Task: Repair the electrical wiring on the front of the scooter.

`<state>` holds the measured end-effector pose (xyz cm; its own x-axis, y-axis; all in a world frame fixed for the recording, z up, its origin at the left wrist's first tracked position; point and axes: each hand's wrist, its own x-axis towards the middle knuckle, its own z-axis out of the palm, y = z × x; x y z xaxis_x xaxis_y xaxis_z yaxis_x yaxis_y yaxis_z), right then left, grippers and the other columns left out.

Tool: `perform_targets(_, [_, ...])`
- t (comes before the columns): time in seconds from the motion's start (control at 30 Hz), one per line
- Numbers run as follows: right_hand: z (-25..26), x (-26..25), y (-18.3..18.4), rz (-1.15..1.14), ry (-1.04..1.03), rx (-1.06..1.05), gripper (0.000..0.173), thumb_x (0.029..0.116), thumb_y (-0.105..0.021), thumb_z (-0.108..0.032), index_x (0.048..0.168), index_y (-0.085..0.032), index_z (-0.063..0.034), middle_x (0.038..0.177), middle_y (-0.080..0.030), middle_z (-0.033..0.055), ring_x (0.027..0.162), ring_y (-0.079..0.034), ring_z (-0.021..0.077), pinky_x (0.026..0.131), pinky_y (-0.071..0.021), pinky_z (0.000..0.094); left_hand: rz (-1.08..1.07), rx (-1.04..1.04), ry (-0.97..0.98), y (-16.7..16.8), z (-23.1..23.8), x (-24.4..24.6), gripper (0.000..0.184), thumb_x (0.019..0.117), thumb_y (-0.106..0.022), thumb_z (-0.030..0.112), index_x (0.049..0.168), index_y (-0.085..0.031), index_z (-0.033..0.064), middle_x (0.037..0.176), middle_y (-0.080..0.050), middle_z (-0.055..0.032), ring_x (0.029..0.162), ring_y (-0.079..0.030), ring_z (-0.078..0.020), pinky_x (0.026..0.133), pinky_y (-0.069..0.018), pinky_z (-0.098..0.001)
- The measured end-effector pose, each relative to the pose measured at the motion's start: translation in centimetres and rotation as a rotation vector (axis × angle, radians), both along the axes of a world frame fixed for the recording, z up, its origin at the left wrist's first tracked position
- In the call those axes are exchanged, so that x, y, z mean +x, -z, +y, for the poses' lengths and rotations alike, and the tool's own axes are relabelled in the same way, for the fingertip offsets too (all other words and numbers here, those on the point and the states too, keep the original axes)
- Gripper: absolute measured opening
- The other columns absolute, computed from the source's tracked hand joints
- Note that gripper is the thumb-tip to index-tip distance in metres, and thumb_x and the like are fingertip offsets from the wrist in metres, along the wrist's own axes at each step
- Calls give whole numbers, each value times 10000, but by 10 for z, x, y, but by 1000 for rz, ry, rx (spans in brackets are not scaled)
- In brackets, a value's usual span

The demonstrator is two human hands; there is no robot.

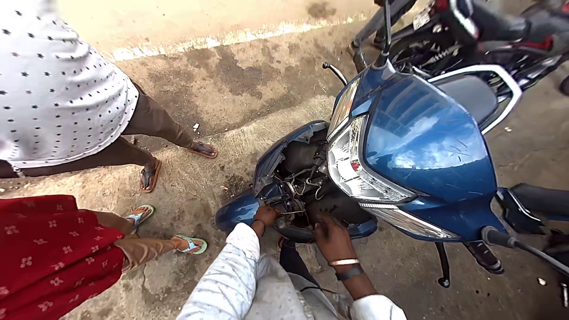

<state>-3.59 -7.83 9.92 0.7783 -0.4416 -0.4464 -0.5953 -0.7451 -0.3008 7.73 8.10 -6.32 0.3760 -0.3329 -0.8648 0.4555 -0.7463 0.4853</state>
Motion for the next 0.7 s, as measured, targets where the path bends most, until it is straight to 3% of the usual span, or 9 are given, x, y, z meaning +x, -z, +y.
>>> perform_targets(0.1, [13,-13,8,-205,-55,5,292,971,-578,-126,1197,-737,-31,1086,-748,139,976,-735,272,904,-597,469,-148,-61,32,-10,27,-11,371,1078,-448,198,1388,-647,234,1437,-612,-77,1366,-529,-312,1122,-369,-635])
perform_targets(0.17, [24,8,22,-134,-185,14,296,998,-560,-143,1215,-751,-81,1161,-747,113,1078,-719,275,960,-576,476,-204,-52,-59,-18,35,-16,375,1085,-442,167,1415,-620,178,1420,-616,-118,1333,-565,-318,1127,-410,-588])
perform_targets(0.23, [37,46,39,150,-335,-19,356,1050,-505,-212,1355,-682,-167,1370,-665,74,1286,-614,272,1069,-495,489,-218,-20,-266,-31,38,-17,336,1086,-451,145,1353,-644,79,1288,-680,-156,1203,-647,-311,1061,-490,-526])
perform_targets(0.27, [44,64,48,310,-394,-46,371,1055,-497,-217,1389,-652,-168,1416,-629,92,1318,-585,303,1073,-484,525,-194,-26,-371,-35,40,-19,322,1088,-452,147,1325,-645,45,1219,-699,-161,1110,-677,-293,999,-524,-498])
perform_targets(0.33, [57,94,52,586,-432,-21,330,1044,-516,-141,1333,-656,-67,1372,-626,205,1266,-595,423,999,-491,628,-54,-63,-548,-46,40,-23,329,1116,-434,208,1295,-635,18,1130,-727,-134,937,-713,-215,842,-574,-389])
perform_targets(0.4, [60,107,46,671,-436,9,288,1025,-533,-89,1268,-664,-4,1316,-643,240,1216,-621,439,969,-508,623,157,-104,-657,-62,39,-26,399,1135,-393,296,1272,-627,2,1077,-738,-121,850,-713,-182,746,-571,-333])
perform_targets(0.53, [23,88,37,356,-322,127,270,1006,-570,-116,1237,-697,-56,1267,-677,179,1180,-657,356,1014,-524,545,389,-241,-752,-78,19,-30,487,1136,-353,384,1290,-613,2,1173,-738,-126,1046,-724,-212,910,-573,-359])
perform_targets(0.6, [0,68,34,191,-237,247,274,1042,-542,-153,1242,-706,-61,1240,-694,158,1167,-667,307,1050,-513,483,317,-327,-869,-87,-1,-29,423,1133,-399,304,1332,-587,-17,1215,-724,-131,1093,-714,-209,963,-566,-350])
perform_targets(0.7, [-24,45,27,49,-173,370,270,1030,-583,-208,1165,-748,-43,1122,-730,145,1068,-697,272,1012,-531,435,83,-358,-1052,-100,-30,-23,291,1085,-528,157,1304,-614,-13,1160,-739,-139,1030,-723,-211,921,-574,-339])
